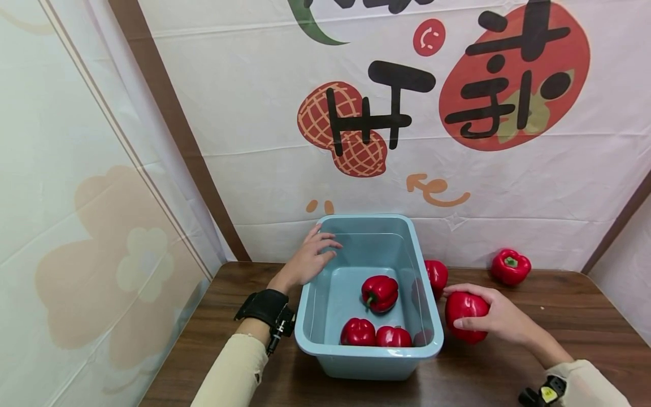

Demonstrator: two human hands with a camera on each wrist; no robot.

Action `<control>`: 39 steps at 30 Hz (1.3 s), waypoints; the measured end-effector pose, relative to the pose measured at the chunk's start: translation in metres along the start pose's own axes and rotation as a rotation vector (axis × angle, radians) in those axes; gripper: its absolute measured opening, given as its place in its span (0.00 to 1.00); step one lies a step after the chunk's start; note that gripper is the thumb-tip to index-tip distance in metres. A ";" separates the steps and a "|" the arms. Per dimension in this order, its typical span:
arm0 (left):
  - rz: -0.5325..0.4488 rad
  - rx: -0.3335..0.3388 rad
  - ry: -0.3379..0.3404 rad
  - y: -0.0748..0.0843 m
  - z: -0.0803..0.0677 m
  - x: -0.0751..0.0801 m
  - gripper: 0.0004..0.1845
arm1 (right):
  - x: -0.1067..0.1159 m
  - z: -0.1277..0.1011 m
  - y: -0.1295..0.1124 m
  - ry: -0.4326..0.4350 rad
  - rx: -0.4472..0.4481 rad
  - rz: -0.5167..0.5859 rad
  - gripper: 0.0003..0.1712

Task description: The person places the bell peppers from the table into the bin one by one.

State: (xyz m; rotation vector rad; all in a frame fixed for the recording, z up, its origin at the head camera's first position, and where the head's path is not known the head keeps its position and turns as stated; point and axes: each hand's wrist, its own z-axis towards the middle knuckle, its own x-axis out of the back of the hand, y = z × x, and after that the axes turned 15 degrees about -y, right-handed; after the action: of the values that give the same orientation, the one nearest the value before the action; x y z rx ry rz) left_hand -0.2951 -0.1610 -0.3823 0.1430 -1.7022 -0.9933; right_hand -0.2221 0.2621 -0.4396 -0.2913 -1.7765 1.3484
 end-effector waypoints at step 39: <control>-0.033 -0.009 0.008 -0.001 -0.001 0.000 0.15 | 0.019 -0.003 -0.029 0.073 0.037 -0.073 0.38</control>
State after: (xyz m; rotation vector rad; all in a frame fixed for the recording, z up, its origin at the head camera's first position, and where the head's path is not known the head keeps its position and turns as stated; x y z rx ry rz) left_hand -0.2949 -0.1621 -0.3834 0.1696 -1.6929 -1.0235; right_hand -0.2221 0.2650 -0.4052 -0.2495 -1.6847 1.3011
